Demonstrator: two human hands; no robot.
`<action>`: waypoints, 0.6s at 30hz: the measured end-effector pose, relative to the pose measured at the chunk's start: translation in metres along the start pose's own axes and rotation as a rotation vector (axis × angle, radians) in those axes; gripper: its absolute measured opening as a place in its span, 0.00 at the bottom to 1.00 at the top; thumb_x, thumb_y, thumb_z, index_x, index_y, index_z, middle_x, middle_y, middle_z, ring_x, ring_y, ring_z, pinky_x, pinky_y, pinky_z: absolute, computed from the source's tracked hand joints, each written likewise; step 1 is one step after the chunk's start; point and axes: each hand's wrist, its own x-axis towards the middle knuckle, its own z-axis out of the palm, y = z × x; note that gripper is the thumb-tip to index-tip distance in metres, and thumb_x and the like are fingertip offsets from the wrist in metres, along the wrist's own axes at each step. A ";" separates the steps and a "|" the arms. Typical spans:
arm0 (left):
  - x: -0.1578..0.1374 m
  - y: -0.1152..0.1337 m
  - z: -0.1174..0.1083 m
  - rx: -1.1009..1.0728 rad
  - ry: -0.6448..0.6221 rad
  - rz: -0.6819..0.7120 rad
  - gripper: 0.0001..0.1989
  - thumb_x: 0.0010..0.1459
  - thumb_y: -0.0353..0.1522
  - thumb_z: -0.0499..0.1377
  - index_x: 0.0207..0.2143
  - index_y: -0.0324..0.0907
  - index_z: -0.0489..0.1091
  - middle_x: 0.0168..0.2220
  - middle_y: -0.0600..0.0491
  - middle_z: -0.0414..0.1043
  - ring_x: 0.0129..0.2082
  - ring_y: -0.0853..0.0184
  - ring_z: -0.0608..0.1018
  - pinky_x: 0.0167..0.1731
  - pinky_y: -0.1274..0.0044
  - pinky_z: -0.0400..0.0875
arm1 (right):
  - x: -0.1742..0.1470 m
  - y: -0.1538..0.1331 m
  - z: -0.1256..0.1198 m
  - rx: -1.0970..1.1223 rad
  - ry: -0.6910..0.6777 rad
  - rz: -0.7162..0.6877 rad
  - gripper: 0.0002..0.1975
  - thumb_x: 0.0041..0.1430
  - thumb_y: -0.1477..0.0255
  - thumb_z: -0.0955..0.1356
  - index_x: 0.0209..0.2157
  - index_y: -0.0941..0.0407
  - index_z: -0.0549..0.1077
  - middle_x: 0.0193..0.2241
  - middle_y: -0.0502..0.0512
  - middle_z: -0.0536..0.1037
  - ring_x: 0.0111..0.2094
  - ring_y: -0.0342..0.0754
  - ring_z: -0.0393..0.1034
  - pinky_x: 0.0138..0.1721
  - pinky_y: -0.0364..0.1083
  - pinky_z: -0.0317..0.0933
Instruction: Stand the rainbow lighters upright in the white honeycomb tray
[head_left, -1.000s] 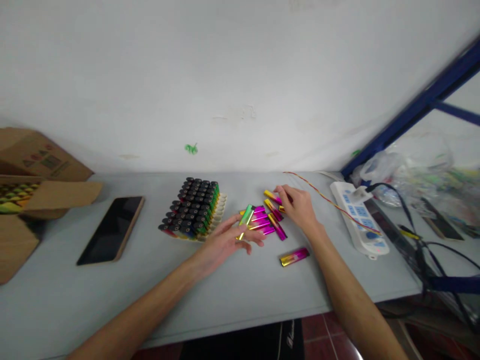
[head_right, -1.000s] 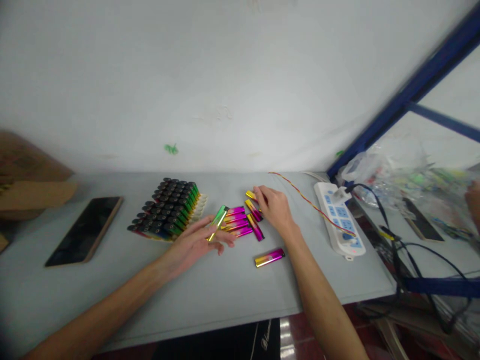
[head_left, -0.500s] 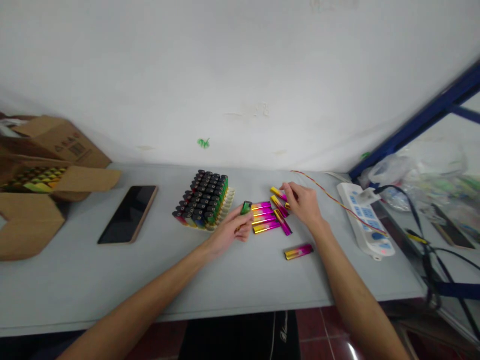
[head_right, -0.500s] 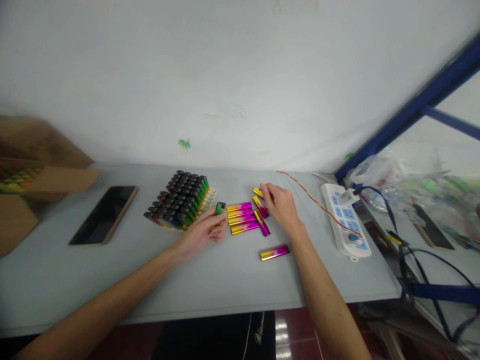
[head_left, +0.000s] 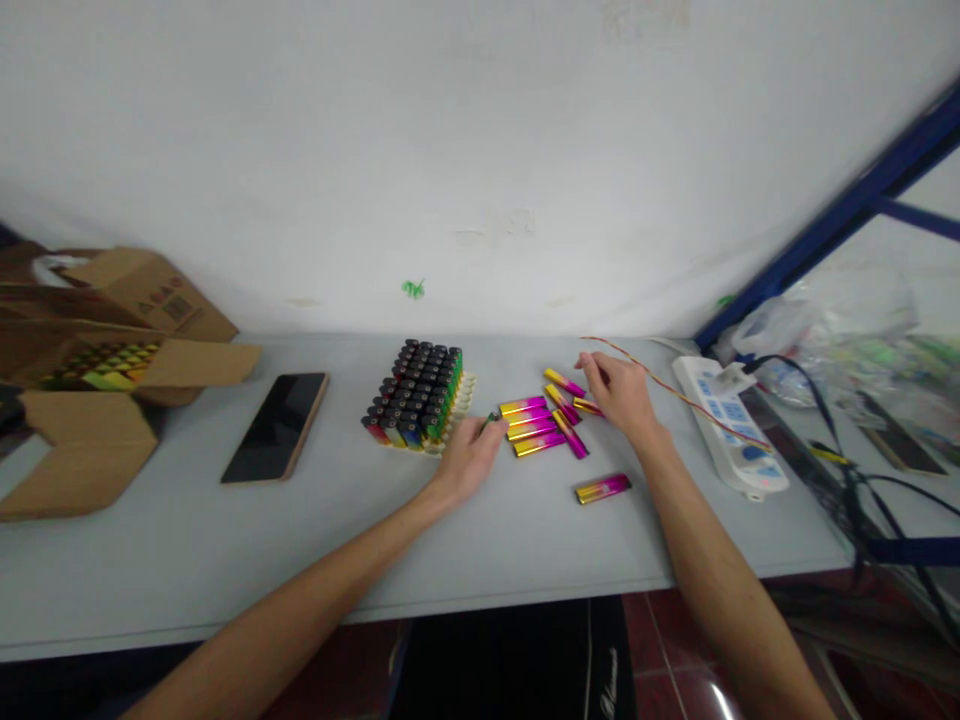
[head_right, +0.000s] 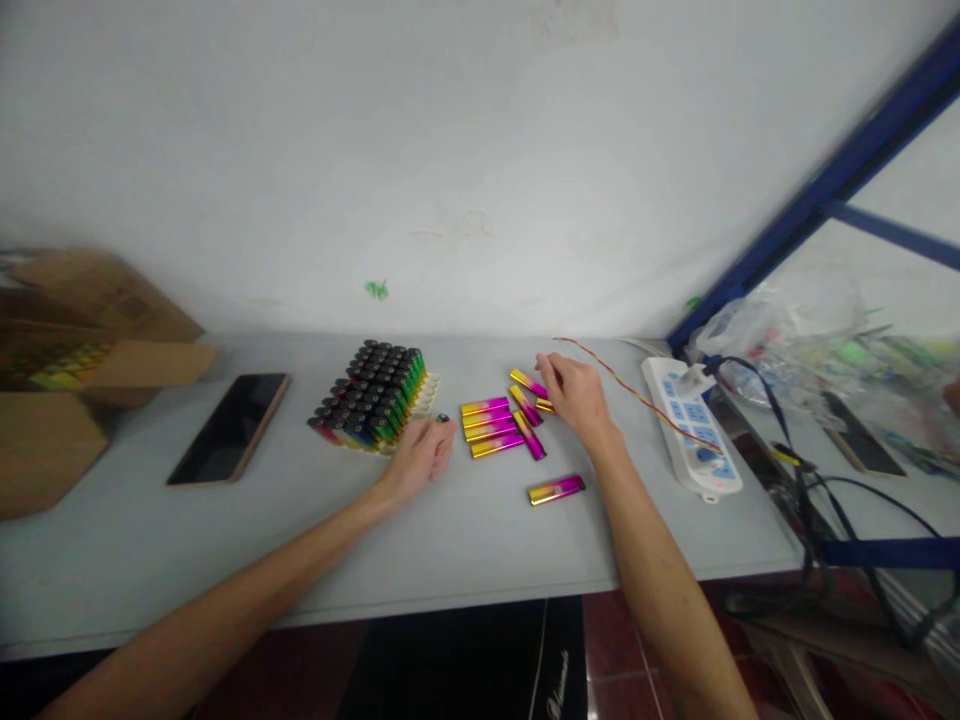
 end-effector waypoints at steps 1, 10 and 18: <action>0.001 -0.001 0.000 0.001 0.021 0.003 0.26 0.60 0.52 0.57 0.20 0.46 0.54 0.15 0.63 0.47 0.15 0.74 0.52 0.18 0.76 0.42 | 0.000 0.000 0.000 -0.002 0.002 -0.006 0.32 0.75 0.50 0.55 0.34 0.56 0.79 0.20 0.53 0.74 0.22 0.47 0.66 0.31 0.47 0.55; -0.007 0.011 0.007 -0.094 -0.143 0.060 0.32 0.55 0.59 0.63 0.19 0.43 0.59 0.20 0.58 0.61 0.16 0.74 0.66 0.16 0.78 0.60 | -0.001 -0.003 0.008 -0.006 -0.070 -0.032 0.32 0.76 0.51 0.54 0.33 0.55 0.78 0.23 0.55 0.76 0.24 0.48 0.68 0.32 0.47 0.54; -0.037 0.049 -0.017 -0.184 -0.108 0.211 0.21 0.65 0.52 0.61 0.37 0.47 0.59 0.22 0.67 0.52 0.15 0.78 0.53 0.16 0.84 0.58 | -0.003 -0.006 0.014 0.024 -0.103 -0.057 0.30 0.76 0.53 0.54 0.29 0.54 0.74 0.24 0.56 0.77 0.25 0.48 0.68 0.32 0.48 0.51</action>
